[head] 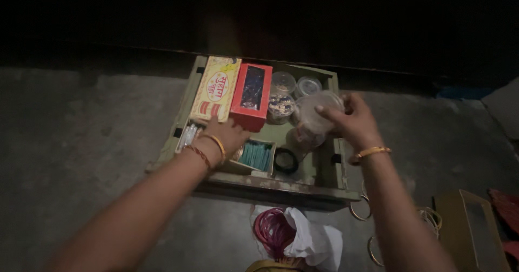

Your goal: The person sits on the floor and organizes various bangles into rectangular boxes. They wipe a stack of bangles with a yellow cloth, then place them into a box. They continue to pick up loose bangles of different colors and materials from the floor and arrange them neatly inside the boxes.

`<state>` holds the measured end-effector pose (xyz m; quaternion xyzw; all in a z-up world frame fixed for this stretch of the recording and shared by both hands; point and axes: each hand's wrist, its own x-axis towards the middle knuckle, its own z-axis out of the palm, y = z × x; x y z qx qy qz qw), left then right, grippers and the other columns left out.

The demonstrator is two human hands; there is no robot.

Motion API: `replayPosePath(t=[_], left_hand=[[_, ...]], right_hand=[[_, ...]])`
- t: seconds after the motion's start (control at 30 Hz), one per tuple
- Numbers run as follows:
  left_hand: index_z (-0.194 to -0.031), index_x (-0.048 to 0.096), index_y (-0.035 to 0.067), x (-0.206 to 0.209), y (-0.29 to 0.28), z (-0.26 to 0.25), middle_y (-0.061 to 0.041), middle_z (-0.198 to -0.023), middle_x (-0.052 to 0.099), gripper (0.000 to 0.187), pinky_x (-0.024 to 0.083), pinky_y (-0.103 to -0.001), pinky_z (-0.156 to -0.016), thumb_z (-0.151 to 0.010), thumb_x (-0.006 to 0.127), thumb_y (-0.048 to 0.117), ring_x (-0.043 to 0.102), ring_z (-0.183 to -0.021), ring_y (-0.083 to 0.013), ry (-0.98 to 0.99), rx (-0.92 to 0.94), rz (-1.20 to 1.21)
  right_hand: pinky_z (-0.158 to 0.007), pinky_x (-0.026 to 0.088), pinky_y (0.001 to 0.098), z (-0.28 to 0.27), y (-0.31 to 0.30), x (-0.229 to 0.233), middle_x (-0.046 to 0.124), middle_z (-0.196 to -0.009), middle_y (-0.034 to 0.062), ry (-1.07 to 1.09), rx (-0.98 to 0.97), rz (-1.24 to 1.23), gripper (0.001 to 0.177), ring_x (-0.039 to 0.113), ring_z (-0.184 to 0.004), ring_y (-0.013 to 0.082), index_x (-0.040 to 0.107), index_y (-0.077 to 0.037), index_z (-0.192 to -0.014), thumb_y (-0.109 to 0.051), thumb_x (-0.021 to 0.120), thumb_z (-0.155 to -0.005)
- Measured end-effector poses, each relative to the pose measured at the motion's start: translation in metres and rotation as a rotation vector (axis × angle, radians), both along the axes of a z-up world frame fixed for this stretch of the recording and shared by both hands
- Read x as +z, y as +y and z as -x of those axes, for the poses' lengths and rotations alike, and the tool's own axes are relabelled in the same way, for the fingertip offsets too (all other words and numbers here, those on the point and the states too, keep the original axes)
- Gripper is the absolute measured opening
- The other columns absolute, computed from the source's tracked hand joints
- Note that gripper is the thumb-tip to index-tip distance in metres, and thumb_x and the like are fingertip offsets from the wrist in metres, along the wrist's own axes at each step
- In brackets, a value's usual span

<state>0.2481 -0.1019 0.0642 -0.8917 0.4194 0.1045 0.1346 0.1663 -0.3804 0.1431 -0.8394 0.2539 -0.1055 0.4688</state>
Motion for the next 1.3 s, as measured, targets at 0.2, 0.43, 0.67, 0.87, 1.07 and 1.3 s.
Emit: replayPosePath(t=[0.2, 0.43, 0.67, 0.87, 1.07, 1.3], left_hand=[[-0.144, 0.048, 0.022, -0.021, 0.024, -0.009, -0.006, -0.149, 0.049, 0.053, 0.026, -0.060, -0.115, -0.092, 0.059, 0.019, 0.040, -0.142, -0.0274, 0.026, 0.132, 0.036], [-0.147, 0.046, 0.020, -0.018, 0.037, -0.006, -0.009, -0.152, 0.046, 0.054, 0.030, -0.055, -0.115, -0.095, 0.058, 0.018, 0.040, -0.143, -0.0264, -0.020, 0.137, 0.060], [-0.157, 0.033, 0.018, -0.024, 0.051, 0.000, -0.011, -0.150, 0.048, 0.071, 0.029, -0.056, -0.118, -0.093, 0.064, 0.022, 0.042, -0.141, -0.0289, 0.047, 0.176, 0.096], [-0.156, 0.031, 0.015, -0.019, 0.054, 0.004, -0.014, -0.155, 0.040, 0.092, 0.027, -0.057, -0.116, -0.081, 0.080, 0.036, 0.033, -0.147, -0.0310, 0.012, 0.150, 0.135], [-0.154, 0.030, 0.016, -0.002, 0.058, 0.008, -0.014, -0.160, 0.031, 0.099, 0.025, -0.052, -0.121, -0.078, 0.083, 0.050, 0.026, -0.150, -0.0324, 0.187, 0.225, 0.229], [-0.144, 0.049, 0.016, 0.005, 0.084, 0.026, -0.009, -0.150, 0.047, 0.074, 0.034, -0.044, -0.118, -0.081, 0.078, 0.040, 0.039, -0.145, -0.0303, 0.126, 0.210, 0.389]], right_hand=[[-0.069, 0.065, 0.0381, -0.023, 0.021, -0.024, 0.071, -0.115, 0.0170, 0.163, 0.027, -0.002, 0.058, 0.075, -0.090, 0.0268, 0.065, -0.009, -0.123, -0.035, 0.084, -0.076], [-0.083, 0.060, 0.0396, -0.062, 0.042, -0.089, 0.077, -0.116, 0.0150, 0.410, 0.104, -0.010, 0.058, 0.076, -0.097, 0.0274, 0.069, -0.009, -0.127, -0.051, 0.068, -0.087], [-0.098, 0.053, 0.0475, -0.100, 0.016, -0.184, 0.069, -0.123, 0.0277, 0.351, 0.045, 0.346, 0.049, 0.066, -0.115, 0.0431, 0.070, -0.004, -0.121, -0.040, 0.070, -0.089], [-0.096, 0.052, 0.0513, -0.060, 0.060, -0.140, 0.074, -0.116, 0.0214, 0.163, 0.039, 0.458, 0.047, 0.068, -0.109, 0.0423, 0.061, -0.021, -0.140, -0.027, 0.063, -0.093], [-0.102, 0.049, 0.0455, -0.078, 0.062, -0.129, 0.071, -0.124, 0.0147, -0.025, 0.395, 0.387, 0.055, 0.065, -0.117, 0.0348, 0.064, -0.015, -0.126, -0.022, 0.082, -0.075], [-0.099, 0.053, 0.0479, -0.079, 0.033, -0.111, 0.066, -0.128, 0.0196, 0.486, 0.328, 0.668, 0.042, 0.065, -0.119, 0.0376, 0.064, -0.015, -0.130, -0.031, 0.072, -0.092]])
